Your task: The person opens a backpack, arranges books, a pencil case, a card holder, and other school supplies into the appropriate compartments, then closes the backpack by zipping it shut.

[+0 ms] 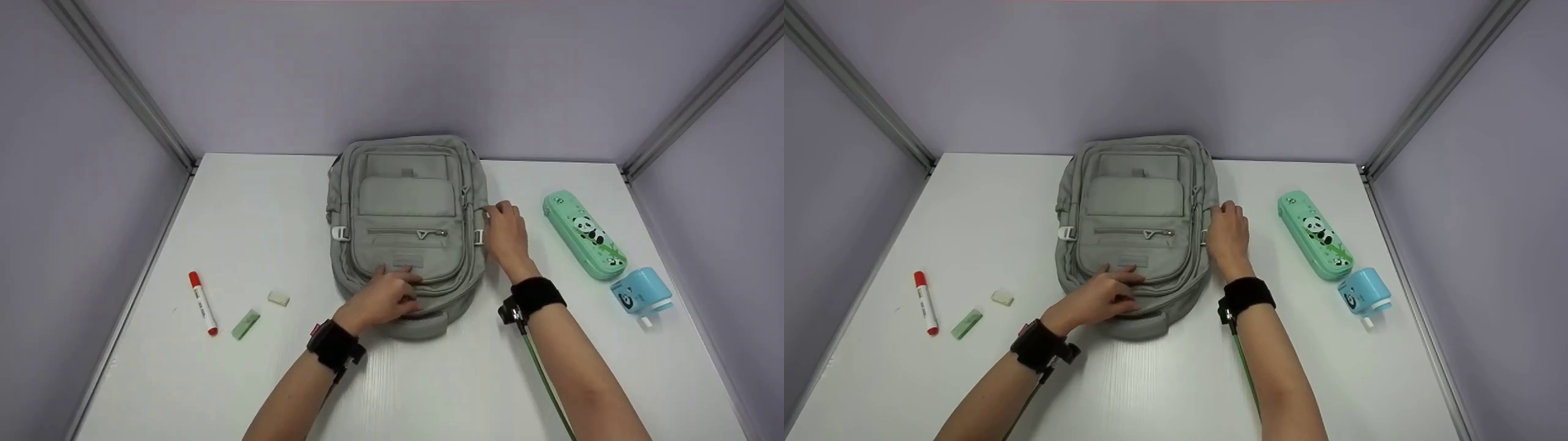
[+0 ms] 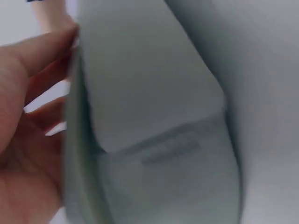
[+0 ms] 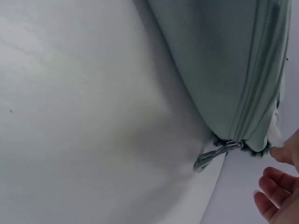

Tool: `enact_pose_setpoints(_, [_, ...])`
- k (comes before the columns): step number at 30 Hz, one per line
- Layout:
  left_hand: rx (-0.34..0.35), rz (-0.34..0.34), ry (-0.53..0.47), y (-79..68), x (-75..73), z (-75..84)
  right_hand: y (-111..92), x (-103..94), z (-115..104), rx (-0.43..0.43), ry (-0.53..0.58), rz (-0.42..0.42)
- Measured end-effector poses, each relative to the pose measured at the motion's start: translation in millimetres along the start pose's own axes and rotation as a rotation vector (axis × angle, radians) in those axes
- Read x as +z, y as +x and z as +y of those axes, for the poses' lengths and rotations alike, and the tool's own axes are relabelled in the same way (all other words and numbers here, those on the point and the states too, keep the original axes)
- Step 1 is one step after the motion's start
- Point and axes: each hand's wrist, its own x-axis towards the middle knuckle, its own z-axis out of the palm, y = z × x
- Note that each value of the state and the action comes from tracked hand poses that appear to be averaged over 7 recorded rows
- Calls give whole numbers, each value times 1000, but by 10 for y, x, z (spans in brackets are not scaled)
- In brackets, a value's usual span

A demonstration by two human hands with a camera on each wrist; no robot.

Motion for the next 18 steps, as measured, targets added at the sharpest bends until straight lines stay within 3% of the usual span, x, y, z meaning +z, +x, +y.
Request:
enact_pose_setpoints(3, [-35,103,100,0,-33,-83,-42,15,-103,-73,31,-1])
enact_pose_setpoints(6, [-82,139,204,-18,-73,-164,-127,33,-191,-116,4,-56])
enact_pose_setpoints(13, [-189,139,255,-63,-134,-299,-303,72,-339,-92,-100,-295])
enact_pose_setpoints(18, [-225,89,288,-82,-80,-328,-364,121,-330,-87,-115,-304])
